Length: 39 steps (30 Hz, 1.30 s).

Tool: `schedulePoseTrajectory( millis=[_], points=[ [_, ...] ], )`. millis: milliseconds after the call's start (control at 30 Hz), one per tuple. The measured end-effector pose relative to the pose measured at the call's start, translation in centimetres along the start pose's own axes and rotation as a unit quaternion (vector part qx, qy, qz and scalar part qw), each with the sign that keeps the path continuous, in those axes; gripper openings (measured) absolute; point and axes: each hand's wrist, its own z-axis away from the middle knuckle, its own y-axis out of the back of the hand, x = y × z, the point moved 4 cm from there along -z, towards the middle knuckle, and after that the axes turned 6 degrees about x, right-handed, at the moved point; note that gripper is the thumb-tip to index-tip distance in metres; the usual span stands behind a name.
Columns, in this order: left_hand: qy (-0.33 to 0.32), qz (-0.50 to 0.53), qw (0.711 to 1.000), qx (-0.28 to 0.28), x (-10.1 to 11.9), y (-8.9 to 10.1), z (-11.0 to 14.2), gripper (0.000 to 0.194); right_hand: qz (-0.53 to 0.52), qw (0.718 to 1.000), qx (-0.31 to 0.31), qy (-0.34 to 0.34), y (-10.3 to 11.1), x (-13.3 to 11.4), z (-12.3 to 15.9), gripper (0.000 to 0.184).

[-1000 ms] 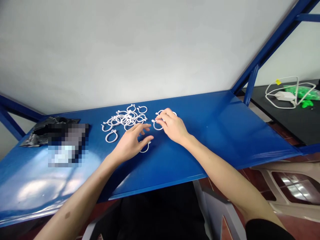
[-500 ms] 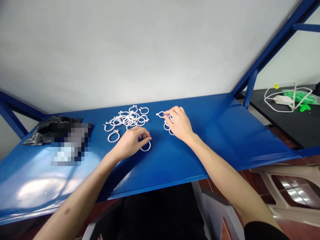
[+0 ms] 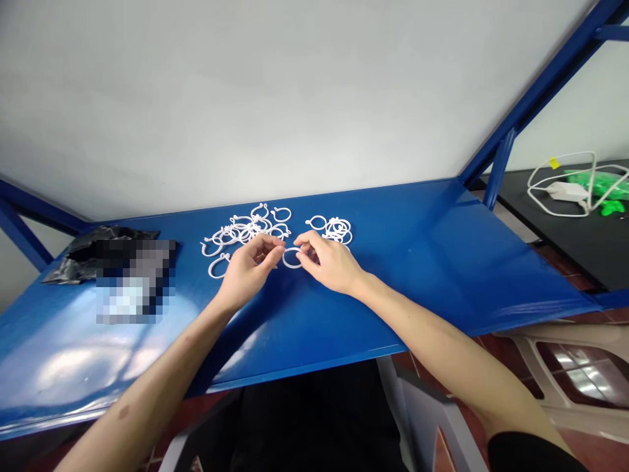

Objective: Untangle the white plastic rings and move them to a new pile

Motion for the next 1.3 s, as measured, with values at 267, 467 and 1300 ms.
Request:
schedulePoseTrajectory(
  millis=[267,467,1300],
  points=[
    [0.015,0.143,0.988,-0.054,1.2,0.1,0.1,0.03,0.047,0.997,0.05,0.035,0.5,-0.3,-0.2,0.021],
    [0.049,0.119,0.991,-0.029,0.5,0.2,-0.2,0.031,0.052,0.996,0.071,0.031,0.6,-0.1,-0.1,0.021],
    [-0.127,-0.162,0.979,0.008,-0.6,-1.5,0.5,0.021,0.092,0.991,-0.012,0.093,-1.3,0.7,0.7,0.019]
  ],
)
